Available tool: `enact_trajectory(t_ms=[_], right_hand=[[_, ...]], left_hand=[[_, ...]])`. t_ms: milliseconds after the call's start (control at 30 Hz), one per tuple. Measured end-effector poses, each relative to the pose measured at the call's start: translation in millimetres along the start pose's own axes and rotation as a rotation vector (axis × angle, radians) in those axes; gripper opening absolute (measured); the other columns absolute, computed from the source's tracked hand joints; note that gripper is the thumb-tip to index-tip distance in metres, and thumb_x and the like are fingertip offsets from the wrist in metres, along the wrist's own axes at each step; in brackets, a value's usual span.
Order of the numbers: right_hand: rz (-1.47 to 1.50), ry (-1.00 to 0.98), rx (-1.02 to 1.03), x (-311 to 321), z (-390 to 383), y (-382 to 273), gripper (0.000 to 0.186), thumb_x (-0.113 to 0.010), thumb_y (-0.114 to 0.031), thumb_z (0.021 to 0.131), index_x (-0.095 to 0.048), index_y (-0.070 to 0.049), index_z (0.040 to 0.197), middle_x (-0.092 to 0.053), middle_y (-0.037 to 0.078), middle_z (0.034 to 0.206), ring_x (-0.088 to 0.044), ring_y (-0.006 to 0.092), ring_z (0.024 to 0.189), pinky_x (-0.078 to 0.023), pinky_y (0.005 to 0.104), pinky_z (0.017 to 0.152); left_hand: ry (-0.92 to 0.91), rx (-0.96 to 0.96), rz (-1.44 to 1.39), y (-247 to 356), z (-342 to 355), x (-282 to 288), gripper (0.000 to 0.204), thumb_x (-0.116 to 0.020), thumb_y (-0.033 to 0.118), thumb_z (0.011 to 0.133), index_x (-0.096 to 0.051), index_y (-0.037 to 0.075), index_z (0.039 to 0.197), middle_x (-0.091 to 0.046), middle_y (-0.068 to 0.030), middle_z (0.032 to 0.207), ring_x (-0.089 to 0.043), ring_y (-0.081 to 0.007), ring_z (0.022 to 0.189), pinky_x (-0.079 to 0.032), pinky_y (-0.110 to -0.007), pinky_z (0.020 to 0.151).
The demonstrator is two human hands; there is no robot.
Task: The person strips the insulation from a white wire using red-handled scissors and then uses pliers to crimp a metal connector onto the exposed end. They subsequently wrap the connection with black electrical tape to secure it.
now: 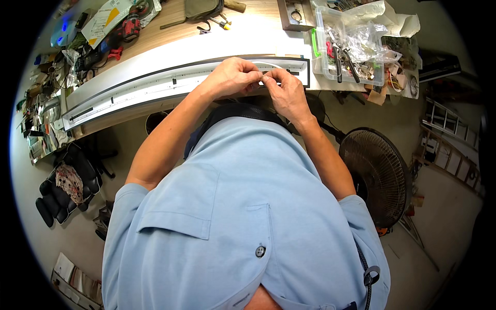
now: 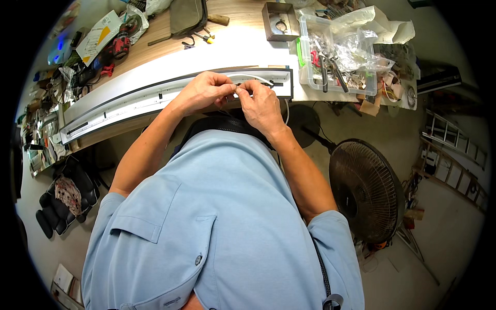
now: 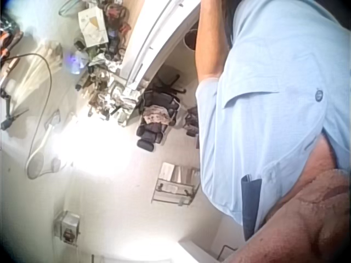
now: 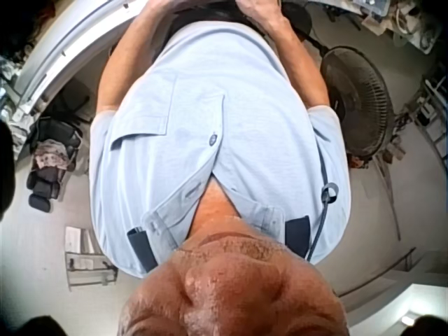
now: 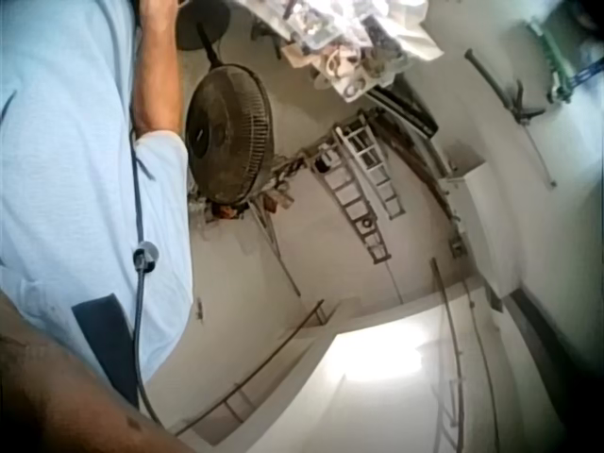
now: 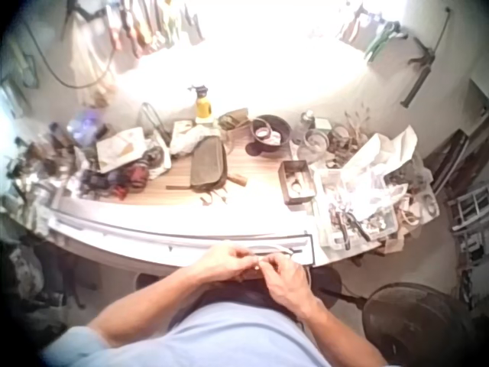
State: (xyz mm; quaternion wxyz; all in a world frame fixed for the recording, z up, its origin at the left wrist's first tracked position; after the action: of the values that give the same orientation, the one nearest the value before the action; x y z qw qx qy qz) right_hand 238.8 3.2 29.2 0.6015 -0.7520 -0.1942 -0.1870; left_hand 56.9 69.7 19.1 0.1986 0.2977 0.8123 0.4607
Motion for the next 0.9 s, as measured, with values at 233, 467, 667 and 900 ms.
enact_trajectory(t_ms=[233,467,667,900], right_hand=[[0.025,0.157,-0.066,-9,-8,-8,0.024,-0.066,-0.022,0.094,-0.069,0.002,0.093,-0.072,0.019,0.082,-0.069,0.0350,0.072,-0.054,0.0439,0.070],[-0.291,0.301,0.260,-14,-10,1,0.012,-0.068,-0.015,0.093,-0.067,-0.004,0.095,-0.071,0.016,0.086,-0.068,0.0351,0.081,-0.054,0.0460,0.072],[-0.310,0.320,0.501,-12,-11,10,0.007,-0.070,-0.010,0.090,-0.067,-0.006,0.095,-0.071,0.012,0.093,-0.069,0.0324,0.088,-0.056,0.0425,0.076],[0.117,0.240,0.143,-4,-14,13,0.018,-0.068,-0.015,0.094,-0.072,-0.001,0.106,-0.073,0.013,0.097,-0.069,0.0220,0.083,-0.055,0.0337,0.074]], left_hand=[[0.096,-0.014,0.000,-12,10,-12,0.027,-0.063,0.025,0.100,-0.070,0.001,0.090,-0.064,-0.0007,0.075,-0.058,-0.0076,0.064,-0.049,-0.025,0.059],[0.287,0.102,-0.367,-8,13,-38,0.025,-0.065,0.022,0.100,-0.070,-0.002,0.097,-0.070,-0.0052,0.084,-0.065,-0.0104,0.068,-0.059,-0.025,0.064],[0.142,0.248,-0.444,-6,20,-27,0.024,-0.066,0.023,0.101,-0.070,-0.001,0.101,-0.070,-0.0057,0.088,-0.067,-0.0101,0.073,-0.059,-0.025,0.068],[-0.054,0.050,-0.121,4,12,-3,0.028,-0.062,0.028,0.104,-0.069,0.001,0.100,-0.069,-0.0035,0.089,-0.064,-0.0098,0.081,-0.055,-0.025,0.076]])
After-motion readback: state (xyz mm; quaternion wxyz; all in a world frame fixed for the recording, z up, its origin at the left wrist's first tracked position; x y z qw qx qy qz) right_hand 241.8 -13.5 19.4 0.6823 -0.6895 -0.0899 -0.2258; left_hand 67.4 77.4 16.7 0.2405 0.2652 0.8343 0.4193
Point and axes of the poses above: each hand's wrist, its own z-axis towards the middle knuckle, its own x-axis out of the back of the hand, y = z × x, the point moved 1 cm from there along z, towards the middle knuckle
